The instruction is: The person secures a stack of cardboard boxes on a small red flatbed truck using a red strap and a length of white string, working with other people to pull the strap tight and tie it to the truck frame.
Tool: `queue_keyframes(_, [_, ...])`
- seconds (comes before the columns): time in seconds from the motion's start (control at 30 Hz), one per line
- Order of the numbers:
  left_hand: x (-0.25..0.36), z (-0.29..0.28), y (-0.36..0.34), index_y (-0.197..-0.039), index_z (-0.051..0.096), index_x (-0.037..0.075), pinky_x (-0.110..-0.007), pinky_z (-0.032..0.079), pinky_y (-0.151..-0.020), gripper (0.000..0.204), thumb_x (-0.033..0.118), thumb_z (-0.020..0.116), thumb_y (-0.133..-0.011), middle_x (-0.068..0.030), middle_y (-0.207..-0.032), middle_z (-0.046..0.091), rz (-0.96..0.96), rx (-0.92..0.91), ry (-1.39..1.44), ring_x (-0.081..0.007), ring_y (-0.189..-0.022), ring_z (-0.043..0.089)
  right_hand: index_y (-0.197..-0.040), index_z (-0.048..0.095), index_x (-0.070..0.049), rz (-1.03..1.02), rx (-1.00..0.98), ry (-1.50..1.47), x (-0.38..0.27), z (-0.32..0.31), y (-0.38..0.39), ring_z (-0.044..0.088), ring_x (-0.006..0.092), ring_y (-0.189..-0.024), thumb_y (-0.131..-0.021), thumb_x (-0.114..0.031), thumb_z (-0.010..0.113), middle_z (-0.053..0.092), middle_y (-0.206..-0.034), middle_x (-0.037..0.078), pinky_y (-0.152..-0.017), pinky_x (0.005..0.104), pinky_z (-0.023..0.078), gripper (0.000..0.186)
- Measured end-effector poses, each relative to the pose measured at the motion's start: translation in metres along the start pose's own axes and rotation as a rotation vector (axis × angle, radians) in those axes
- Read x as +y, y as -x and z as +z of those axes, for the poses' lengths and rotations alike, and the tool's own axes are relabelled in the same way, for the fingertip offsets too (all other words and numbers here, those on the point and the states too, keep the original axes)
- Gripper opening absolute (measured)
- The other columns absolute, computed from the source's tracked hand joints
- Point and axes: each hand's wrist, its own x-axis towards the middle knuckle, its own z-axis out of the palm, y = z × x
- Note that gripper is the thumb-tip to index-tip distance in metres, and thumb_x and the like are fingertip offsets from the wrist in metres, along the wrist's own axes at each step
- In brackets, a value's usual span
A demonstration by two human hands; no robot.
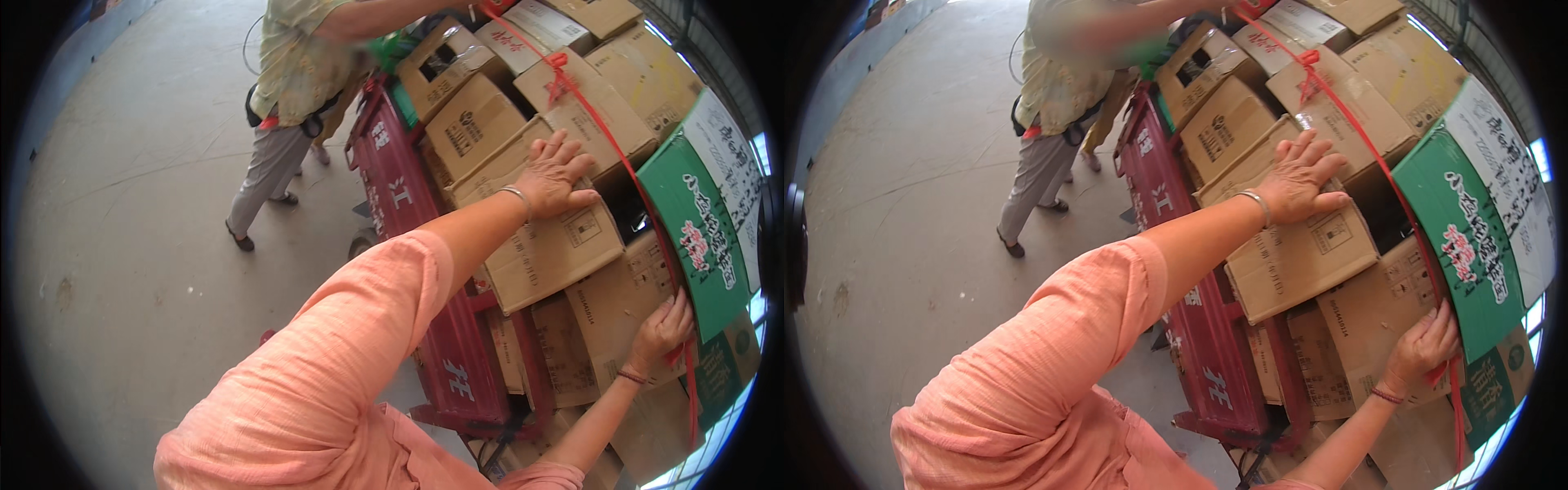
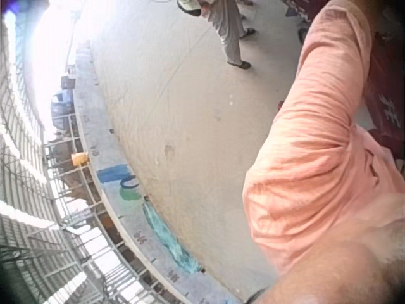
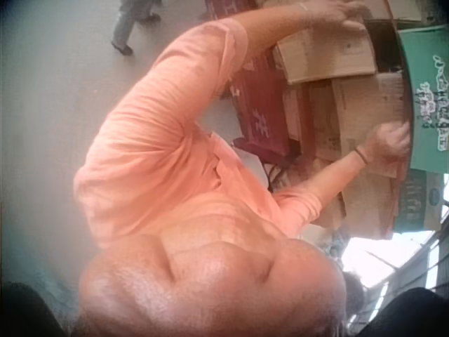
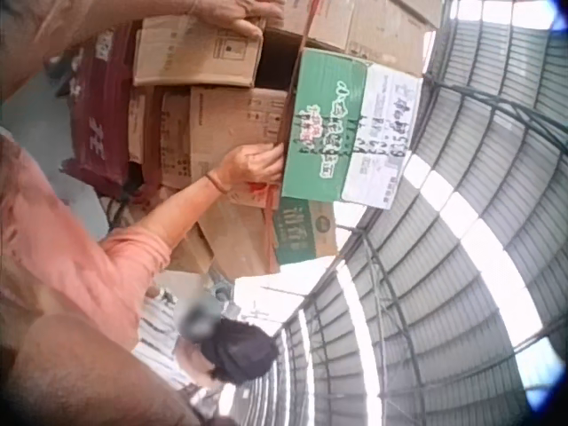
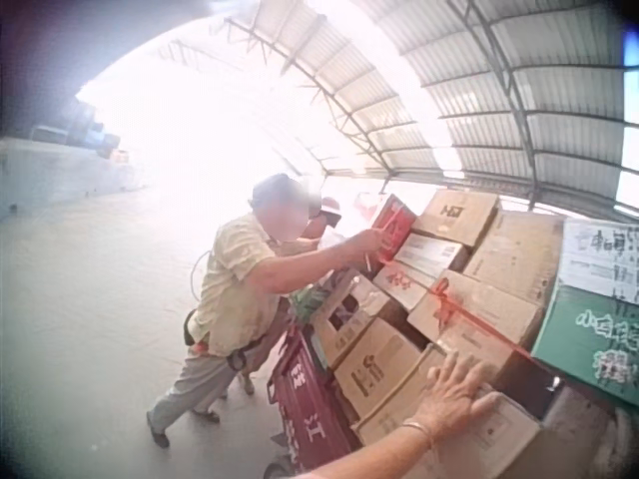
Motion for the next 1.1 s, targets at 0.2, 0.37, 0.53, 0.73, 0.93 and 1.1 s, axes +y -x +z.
queue_keyframes(0.2, [0.01, -0.001, -0.002, -0.132, 0.049, 0.017, -0.051, 0.014, -0.11, 0.063, 0.059, 0.051, -0.085, -0.0141, -0.143, 0.037, -0.011, -0.083, -0.023, -0.0371, -0.141, 0.017, -0.119, 0.061, -0.003, -0.014, -0.025, 0.05, 0.003, -0.015, 0.005, 0.052, 0.0317, -0.107, -0.089, -0.006, 0.054, 0.057, -0.119, 0.011, -0.093, 0.0448, 0.041, 0.03])
queue_keyframes(0.37, [0.009, -0.005, 0.002, -0.132, 0.048, 0.017, -0.051, 0.013, -0.111, 0.062, 0.058, 0.051, -0.086, -0.0135, -0.143, 0.038, -0.037, -0.109, -0.051, -0.0369, -0.142, 0.016, -0.122, 0.058, -0.001, -0.005, -0.057, -0.013, -0.009, -0.022, 0.002, 0.05, 0.0324, -0.114, -0.088, -0.004, 0.054, 0.054, -0.123, 0.012, -0.101, 0.0458, 0.038, 0.035])
queue_keyframes(0.53, [0.011, 0.001, 0.0, -0.131, 0.048, 0.016, -0.054, 0.015, -0.11, 0.059, 0.054, 0.054, -0.086, -0.0131, -0.142, 0.038, -0.052, -0.124, -0.083, -0.0365, -0.141, 0.019, -0.119, 0.059, -0.002, -0.03, -0.021, -0.074, -0.009, -0.032, 0.002, 0.051, 0.0334, -0.116, -0.082, -0.002, 0.058, 0.055, -0.123, 0.014, -0.104, 0.0507, 0.036, 0.038])
queue_keyframes(0.73, [0.006, 0.002, -0.003, -0.13, 0.05, 0.016, -0.051, 0.016, -0.108, 0.058, 0.053, 0.054, -0.086, -0.0104, -0.139, 0.041, -0.007, -0.025, -0.17, -0.0359, -0.138, 0.021, -0.116, 0.06, -0.002, 0.04, 0.175, -0.009, -0.015, -0.058, -0.019, 0.05, 0.03, -0.113, -0.08, -0.007, 0.064, 0.054, -0.12, 0.013, -0.1, 0.0462, 0.037, 0.037])
queue_keyframes(0.93, [0.008, 0.003, -0.004, -0.13, 0.049, 0.015, -0.05, 0.014, -0.109, 0.057, 0.052, 0.053, -0.087, -0.0103, -0.139, 0.041, -0.024, -0.061, -0.149, -0.0361, -0.139, 0.021, -0.12, 0.055, 0.0, 0.195, 0.279, 0.099, 0.009, -0.06, -0.045, 0.049, 0.0322, -0.113, -0.082, -0.009, 0.062, 0.053, -0.12, 0.015, -0.098, 0.0451, 0.036, 0.04])
queue_keyframes(1.1, [0.015, 0.006, -0.004, -0.13, 0.049, 0.015, -0.052, 0.015, -0.109, 0.057, 0.051, 0.054, -0.087, -0.0107, -0.139, 0.041, -0.034, -0.074, -0.143, -0.0358, -0.139, 0.02, -0.112, 0.058, 0.0, 0.367, 0.253, 0.079, 0.063, -0.05, -0.029, 0.056, 0.0361, -0.105, -0.083, -0.011, 0.059, 0.062, -0.107, 0.018, -0.097, 0.0466, 0.036, 0.031])
